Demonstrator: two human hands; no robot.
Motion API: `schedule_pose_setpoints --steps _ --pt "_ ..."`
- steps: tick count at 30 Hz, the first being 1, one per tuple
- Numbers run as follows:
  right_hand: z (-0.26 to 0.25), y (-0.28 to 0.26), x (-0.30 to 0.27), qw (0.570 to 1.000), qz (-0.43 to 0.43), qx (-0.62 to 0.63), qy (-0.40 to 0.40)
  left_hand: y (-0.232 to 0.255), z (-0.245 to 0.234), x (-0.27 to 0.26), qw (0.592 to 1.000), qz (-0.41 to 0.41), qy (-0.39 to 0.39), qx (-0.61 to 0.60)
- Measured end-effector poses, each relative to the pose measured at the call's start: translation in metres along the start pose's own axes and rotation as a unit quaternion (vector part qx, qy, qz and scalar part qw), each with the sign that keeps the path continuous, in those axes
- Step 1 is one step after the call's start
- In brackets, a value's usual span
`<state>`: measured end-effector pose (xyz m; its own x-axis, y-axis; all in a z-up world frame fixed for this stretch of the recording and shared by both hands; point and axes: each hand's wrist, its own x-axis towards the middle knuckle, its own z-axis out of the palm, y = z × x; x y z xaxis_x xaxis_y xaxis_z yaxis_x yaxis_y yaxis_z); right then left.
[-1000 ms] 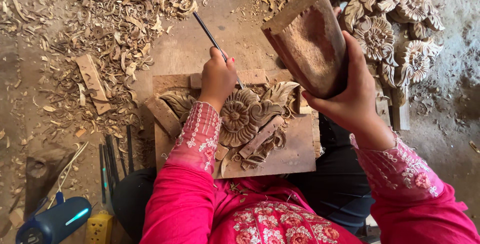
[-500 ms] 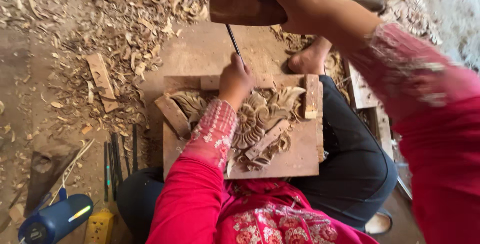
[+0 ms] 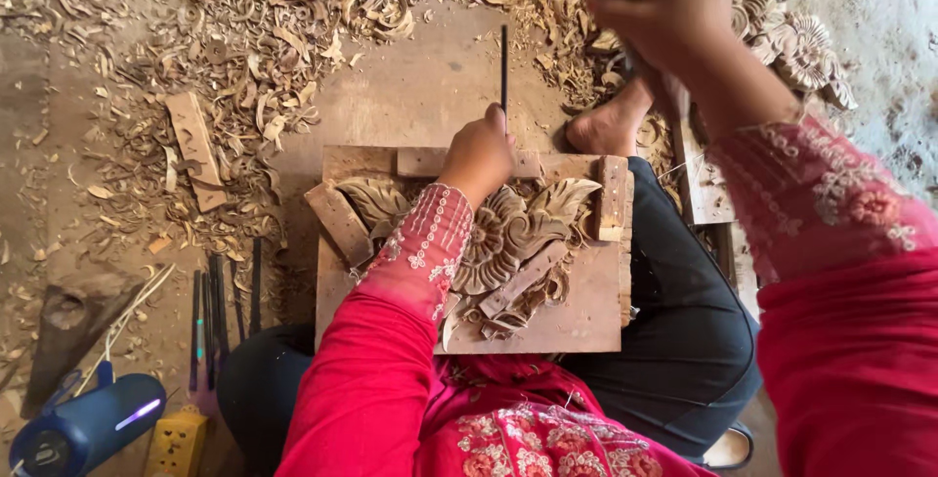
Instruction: The person carves a floral design into a wooden board using a chisel and mallet. They repeatedly strike the chisel to shape the wood, occasionally adjusting the tool and clearing wood shavings.
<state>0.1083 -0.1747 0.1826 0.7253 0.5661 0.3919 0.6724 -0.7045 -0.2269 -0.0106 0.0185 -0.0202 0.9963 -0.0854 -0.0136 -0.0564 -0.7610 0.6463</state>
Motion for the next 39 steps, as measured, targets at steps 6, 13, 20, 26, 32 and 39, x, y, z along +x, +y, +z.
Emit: schedule_pose_setpoints --steps 6,13,20,26,32,39 --pt "-0.02 0.011 -0.063 0.998 0.029 -0.002 -0.055 0.014 -0.019 -0.021 0.993 -0.036 -0.074 -0.08" --pt "-0.022 -0.036 -0.224 0.92 0.326 0.202 -0.087 -0.002 -0.047 -0.082 0.934 -0.114 0.173 -0.29" --pt "-0.017 -0.07 -0.285 0.887 0.396 0.146 -0.186 0.016 -0.04 -0.053 0.984 0.007 0.049 -0.173" --pt "-0.013 -0.066 -0.283 0.914 0.341 0.142 -0.166 0.031 -0.039 -0.036 0.995 0.097 0.009 0.005" --pt "-0.023 -0.067 -0.275 0.874 0.41 0.224 -0.131 0.047 -0.03 -0.03 0.988 0.136 -0.036 0.06" --pt "-0.027 -0.028 -0.214 0.91 0.311 0.253 0.105 0.052 -0.013 -0.03 0.978 0.162 -0.04 0.124"
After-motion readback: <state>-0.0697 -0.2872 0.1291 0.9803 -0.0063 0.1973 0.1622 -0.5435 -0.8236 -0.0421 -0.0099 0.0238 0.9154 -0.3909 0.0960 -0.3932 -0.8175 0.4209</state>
